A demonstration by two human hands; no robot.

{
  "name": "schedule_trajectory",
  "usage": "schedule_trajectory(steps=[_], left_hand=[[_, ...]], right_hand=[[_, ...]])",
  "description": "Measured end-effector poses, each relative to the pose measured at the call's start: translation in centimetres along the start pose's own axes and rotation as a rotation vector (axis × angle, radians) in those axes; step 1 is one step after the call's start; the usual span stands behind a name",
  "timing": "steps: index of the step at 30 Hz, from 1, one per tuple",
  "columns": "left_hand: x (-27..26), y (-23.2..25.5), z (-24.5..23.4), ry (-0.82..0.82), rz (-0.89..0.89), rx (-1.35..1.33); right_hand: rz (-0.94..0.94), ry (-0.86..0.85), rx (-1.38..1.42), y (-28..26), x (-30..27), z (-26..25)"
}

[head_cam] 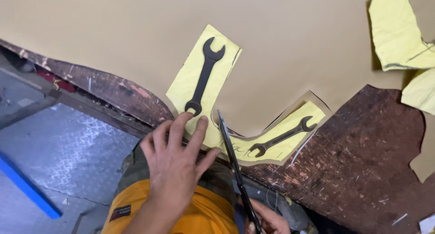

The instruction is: The person places a yellow paper template on a large sheet of cardboard and secures it with two wrenches. They then use scissors to cut the cardboard along the template's outline, producing a shaped piece.

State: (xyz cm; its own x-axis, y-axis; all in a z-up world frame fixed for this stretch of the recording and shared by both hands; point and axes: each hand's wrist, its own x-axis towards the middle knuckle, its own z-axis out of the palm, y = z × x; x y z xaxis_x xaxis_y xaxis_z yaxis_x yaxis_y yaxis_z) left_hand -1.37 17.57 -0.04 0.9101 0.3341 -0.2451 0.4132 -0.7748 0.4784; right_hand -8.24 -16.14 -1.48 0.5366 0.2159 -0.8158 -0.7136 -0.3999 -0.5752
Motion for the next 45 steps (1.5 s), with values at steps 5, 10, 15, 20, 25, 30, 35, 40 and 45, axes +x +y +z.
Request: schedule_trajectory(steps=[5,10,15,20,25,30,35,40,45], left_hand=[[3.9,-0.9,-4.1,-0.039,0.124,0.013],[9.9,-3.6,-5.9,-0.158,0.353,0.243],[11.0,-3.6,-6.1,-0.188,0.389,0.336],[11.3,-3.3,-6.2,-0.159,0.400,0.382],[11.2,-3.5,-5.8,-0.128,0.404,0.395],[11.2,-3.6,-5.9,-0.198,0.416,0.445],[11.2,-3.5,-6.3,-0.158,0.430,0.412],[11.6,-3.7,-6.4,-0.198,0.450,0.458],[11.9,-3.9,-6.4,-0.194,0.473,0.443]], right_hand=[[0.056,0.025,0.069,0.1,-0.8,0.9],[0.105,0.091,-0.036,1.4,-1.6,2.0],[0.067,0.066,0.138,1.8,-2.4,4.0],[0.057,0.072,0.135,2.0,-2.7,6.8],[0.098,0.150,0.176,1.1,-2.6,9.1],[-0.061,0.173,0.218,0.5,-2.4,12.1],[-0.100,0.172,0.259,0.6,-2.3,14.2],[-0.144,0.255,0.239,1.1,-1.5,16.9],[-0.096,0.257,0.339,2.3,-0.9,19.1]])
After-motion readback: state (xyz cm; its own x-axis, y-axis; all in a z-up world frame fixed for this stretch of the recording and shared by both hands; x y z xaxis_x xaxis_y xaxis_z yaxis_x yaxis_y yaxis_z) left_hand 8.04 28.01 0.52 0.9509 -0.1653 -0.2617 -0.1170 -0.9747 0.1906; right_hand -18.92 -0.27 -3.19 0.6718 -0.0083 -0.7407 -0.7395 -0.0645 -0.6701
